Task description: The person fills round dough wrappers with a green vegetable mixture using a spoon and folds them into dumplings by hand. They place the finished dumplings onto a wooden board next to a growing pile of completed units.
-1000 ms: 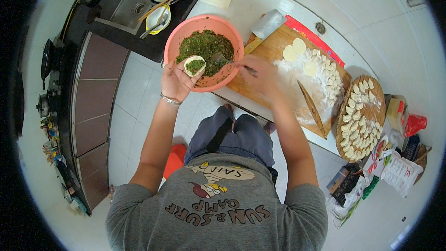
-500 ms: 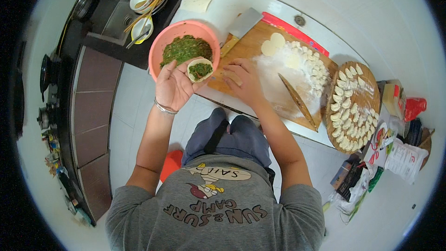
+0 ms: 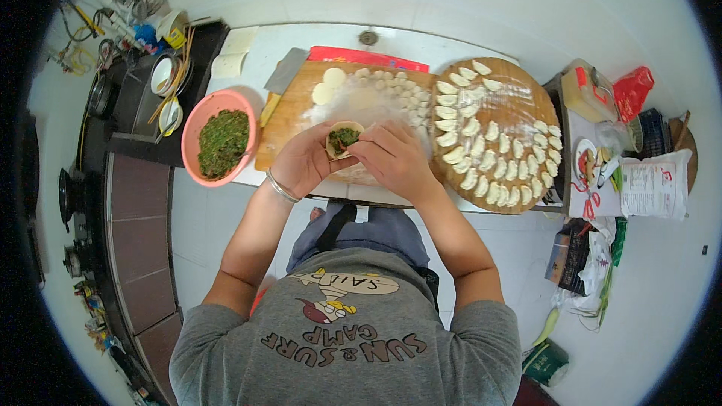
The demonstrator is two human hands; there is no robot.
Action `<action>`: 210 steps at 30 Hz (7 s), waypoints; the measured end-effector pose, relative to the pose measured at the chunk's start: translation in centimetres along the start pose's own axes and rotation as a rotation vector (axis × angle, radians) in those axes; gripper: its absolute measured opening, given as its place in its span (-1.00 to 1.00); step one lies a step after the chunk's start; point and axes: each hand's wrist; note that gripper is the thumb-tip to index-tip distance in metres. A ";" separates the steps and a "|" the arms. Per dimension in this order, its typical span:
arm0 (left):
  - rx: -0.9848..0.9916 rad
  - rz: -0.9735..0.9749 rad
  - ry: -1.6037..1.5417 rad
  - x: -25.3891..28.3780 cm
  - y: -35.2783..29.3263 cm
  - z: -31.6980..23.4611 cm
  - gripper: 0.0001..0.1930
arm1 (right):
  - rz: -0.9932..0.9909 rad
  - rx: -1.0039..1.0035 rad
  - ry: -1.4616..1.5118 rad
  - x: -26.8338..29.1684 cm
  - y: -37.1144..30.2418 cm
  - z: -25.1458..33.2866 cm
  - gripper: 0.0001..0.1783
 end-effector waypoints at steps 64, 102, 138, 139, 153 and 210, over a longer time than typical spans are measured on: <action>-0.044 0.044 0.111 -6.9 4.9 7.4 -0.57 | -0.085 -0.782 0.456 7.9 -6.3 -4.1 -0.87; 0.010 0.177 0.273 -6.0 5.6 6.9 -0.58 | 0.010 -0.865 0.325 9.0 -5.4 -3.5 -0.89; 0.068 0.218 0.379 -6.7 5.2 6.6 -0.61 | 0.099 -0.781 0.267 9.4 -5.3 -3.6 -0.87; 0.062 0.210 0.405 -6.8 5.2 6.6 -0.59 | 0.114 -0.751 0.252 9.4 -5.4 -3.8 -0.87; 0.140 0.165 0.284 -6.6 5.8 6.5 -0.65 | 0.120 -0.537 0.238 9.9 -5.1 -5.5 -0.88; 0.192 0.306 0.481 -6.2 6.3 8.4 -0.33 | 0.180 -0.827 0.391 9.9 -4.6 -3.5 -0.83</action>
Point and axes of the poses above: each hand's wrist, its own y-axis towards the middle knuckle, its own x-axis out of the back of the hand, z = x × y, and after that the axes turned 15 degrees about -y, right-handed
